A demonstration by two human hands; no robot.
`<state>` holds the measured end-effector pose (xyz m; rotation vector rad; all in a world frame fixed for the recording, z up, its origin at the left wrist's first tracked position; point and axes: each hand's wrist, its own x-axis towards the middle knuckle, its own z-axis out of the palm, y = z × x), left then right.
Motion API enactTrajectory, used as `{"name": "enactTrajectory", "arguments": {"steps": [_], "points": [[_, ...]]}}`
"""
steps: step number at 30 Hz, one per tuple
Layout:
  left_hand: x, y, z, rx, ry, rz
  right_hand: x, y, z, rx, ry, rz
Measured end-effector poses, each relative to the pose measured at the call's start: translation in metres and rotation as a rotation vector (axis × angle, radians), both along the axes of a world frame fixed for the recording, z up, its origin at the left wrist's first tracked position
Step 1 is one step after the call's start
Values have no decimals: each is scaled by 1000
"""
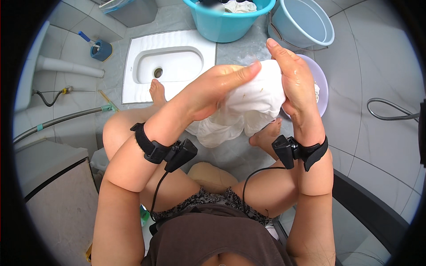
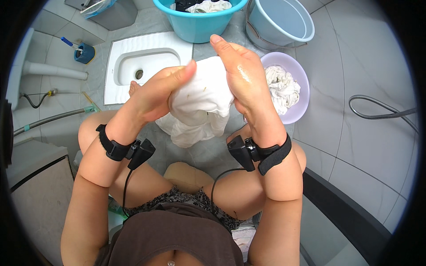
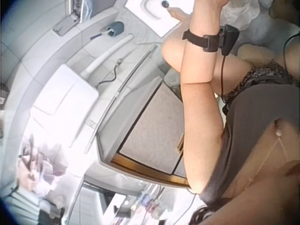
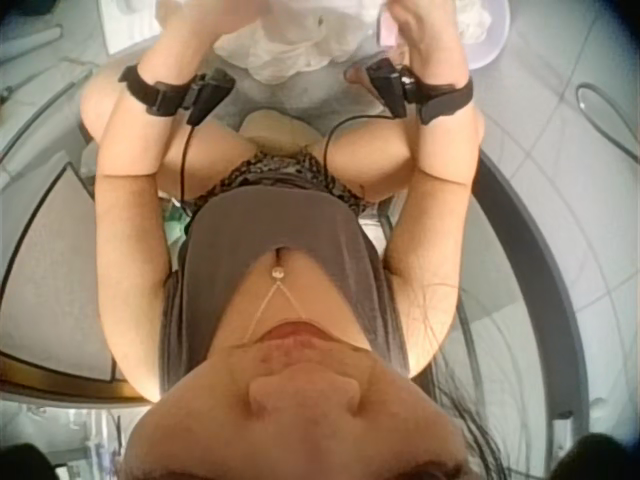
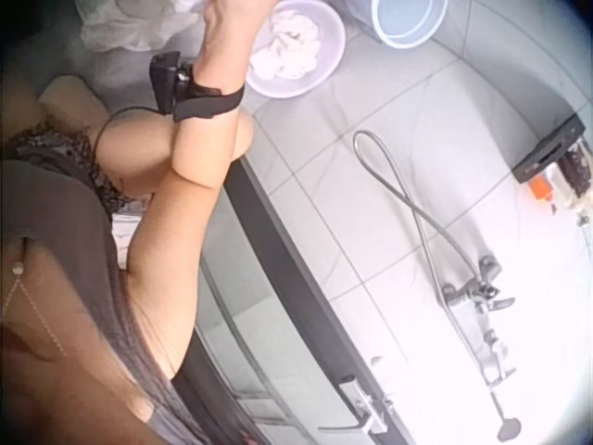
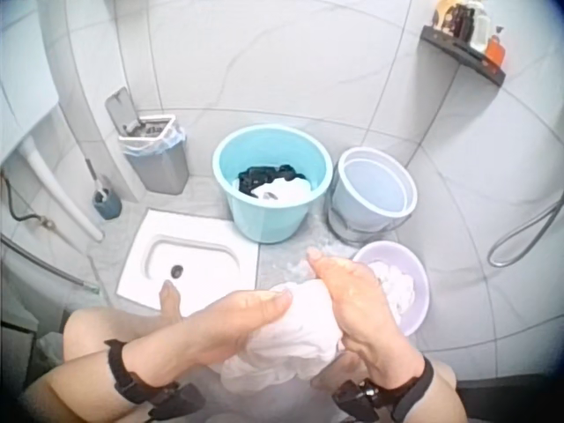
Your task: The person is manually scrubbing clothes with a brush and soap, then rinsing and preparing more laundry in buckets in a bathroom environment.
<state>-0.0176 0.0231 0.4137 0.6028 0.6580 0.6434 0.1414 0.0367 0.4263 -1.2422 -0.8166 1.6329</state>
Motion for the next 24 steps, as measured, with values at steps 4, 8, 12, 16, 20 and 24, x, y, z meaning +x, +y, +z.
{"name": "enactTrajectory", "arguments": {"steps": [4, 8, 12, 16, 20, 24], "points": [[0, 1, 1, 82, 89, -105, 1, 1, 1, 4, -1, 8], [-2, 2, -3, 56, 91, -96, -2, 1, 2, 3, -17, -17], [-3, 2, -5, 79, 108, -116, -2, 2, 1, 1, -35, -16], [2, -2, -5, 117, 145, -65, -3, 1, 1, 22, -67, -40], [0, -1, -6, 124, 127, -69, -5, 1, -1, 30, -44, -30], [-2, 0, -5, 121, 119, -126, -6, 2, -1, 27, -47, -28]]}}
